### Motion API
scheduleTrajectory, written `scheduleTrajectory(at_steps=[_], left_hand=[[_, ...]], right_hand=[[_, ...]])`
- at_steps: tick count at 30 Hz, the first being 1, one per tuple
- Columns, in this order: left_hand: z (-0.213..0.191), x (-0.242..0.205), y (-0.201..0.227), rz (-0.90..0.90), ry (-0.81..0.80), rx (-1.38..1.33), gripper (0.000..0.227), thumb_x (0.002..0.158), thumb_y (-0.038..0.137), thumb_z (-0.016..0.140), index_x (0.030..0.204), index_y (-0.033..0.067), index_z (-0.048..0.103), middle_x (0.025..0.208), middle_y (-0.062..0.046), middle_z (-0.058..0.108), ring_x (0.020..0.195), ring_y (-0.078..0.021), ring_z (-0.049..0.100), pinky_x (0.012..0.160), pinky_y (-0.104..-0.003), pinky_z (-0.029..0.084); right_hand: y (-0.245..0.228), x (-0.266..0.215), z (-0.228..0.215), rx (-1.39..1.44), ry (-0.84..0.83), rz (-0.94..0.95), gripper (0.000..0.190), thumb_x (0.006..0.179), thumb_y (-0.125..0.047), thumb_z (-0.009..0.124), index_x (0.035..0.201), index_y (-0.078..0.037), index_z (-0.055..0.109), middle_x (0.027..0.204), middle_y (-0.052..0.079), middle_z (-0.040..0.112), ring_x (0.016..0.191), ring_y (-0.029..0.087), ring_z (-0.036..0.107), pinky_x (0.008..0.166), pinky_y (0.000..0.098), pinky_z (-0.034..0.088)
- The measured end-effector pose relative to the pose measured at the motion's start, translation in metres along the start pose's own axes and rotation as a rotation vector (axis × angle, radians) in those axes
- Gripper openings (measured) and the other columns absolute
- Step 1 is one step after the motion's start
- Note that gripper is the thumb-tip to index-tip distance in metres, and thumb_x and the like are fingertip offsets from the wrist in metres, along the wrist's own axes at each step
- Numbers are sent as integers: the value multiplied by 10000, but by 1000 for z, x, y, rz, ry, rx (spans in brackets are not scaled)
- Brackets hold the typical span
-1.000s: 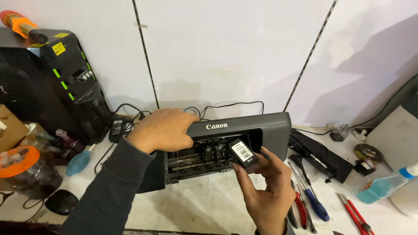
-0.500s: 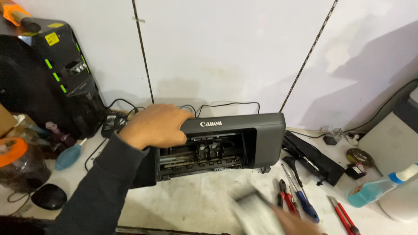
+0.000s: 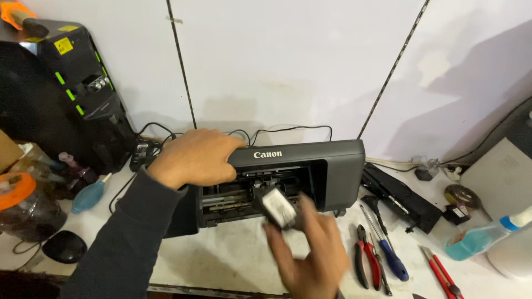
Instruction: The person removes an ink cartridge from a Canon printer, then inserts a new cartridge into the carriage. They close the printer's front cover and power on the device by plugging in the power cord.
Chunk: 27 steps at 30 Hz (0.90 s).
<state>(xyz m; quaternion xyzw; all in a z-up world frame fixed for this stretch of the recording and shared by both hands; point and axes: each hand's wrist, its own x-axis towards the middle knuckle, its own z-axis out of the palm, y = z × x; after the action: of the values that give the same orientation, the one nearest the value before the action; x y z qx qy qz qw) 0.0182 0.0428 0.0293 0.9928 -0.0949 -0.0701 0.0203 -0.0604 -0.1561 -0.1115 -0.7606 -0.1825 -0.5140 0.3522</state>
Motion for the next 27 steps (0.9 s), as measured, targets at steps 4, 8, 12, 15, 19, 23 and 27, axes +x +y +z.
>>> scheduleTrajectory(at_steps=[4, 8, 12, 15, 19, 23, 27], left_hand=[[-1, 0, 1, 10, 14, 9, 711, 724, 177, 551, 1433, 226, 566, 1183, -139, 726, 1074, -391, 681, 819, -519, 545], [-4, -5, 3, -15, 5, -19, 602, 728, 172, 540, 1321, 229, 626, 1109, -90, 747, 1024, -350, 687, 798, -486, 538], [-10, -7, 6, -47, -6, -11, 461, 726, 186, 530, 1163, 219, 675, 1102, -87, 730, 1000, -364, 679, 773, -509, 526], [-4, 4, -3, 8, 21, 19, 477, 745, 254, 615, 1217, 220, 675, 1117, -136, 739, 1034, -403, 682, 849, -518, 517], [-5, 0, -1, 12, 24, 2, 453, 687, 237, 554, 1113, 241, 708, 1078, -86, 756, 983, -377, 695, 811, -500, 525], [-5, -5, 3, -10, -2, -8, 435, 725, 206, 553, 1135, 220, 699, 1038, -82, 745, 927, -349, 682, 758, -471, 515], [-6, -6, 6, -3, 3, -2, 456, 729, 178, 531, 1152, 206, 698, 1078, -77, 751, 966, -342, 682, 781, -473, 515]], right_hand=[[24, -16, 29, 136, -77, 65, 343, 852, -173, 848, 1174, -152, 730, 966, -5, 669, 682, 62, 722, 690, 192, 548], [29, -19, 37, 86, -174, 110, 617, 861, -234, 841, 1416, -168, 578, 847, -35, 597, 619, 36, 678, 658, 223, 559], [12, -3, 40, 189, -128, -11, 883, 914, -166, 829, 1608, -84, 289, 962, 4, 659, 714, 85, 641, 754, 232, 580], [-10, 20, 35, 218, -214, -14, 816, 928, -147, 811, 1587, -85, 333, 907, -2, 658, 716, 114, 644, 737, 265, 598], [0, 4, 36, 165, -140, 36, 576, 900, -176, 848, 1413, -118, 596, 892, 9, 600, 686, 83, 651, 734, 231, 542], [28, -33, 38, 126, 16, 93, 547, 874, -116, 860, 1363, -68, 618, 981, 72, 692, 875, 120, 715, 839, 240, 582], [54, -54, 32, 52, 54, 80, 515, 858, -144, 874, 1316, -71, 649, 1040, 89, 714, 849, 158, 714, 804, 263, 595]])
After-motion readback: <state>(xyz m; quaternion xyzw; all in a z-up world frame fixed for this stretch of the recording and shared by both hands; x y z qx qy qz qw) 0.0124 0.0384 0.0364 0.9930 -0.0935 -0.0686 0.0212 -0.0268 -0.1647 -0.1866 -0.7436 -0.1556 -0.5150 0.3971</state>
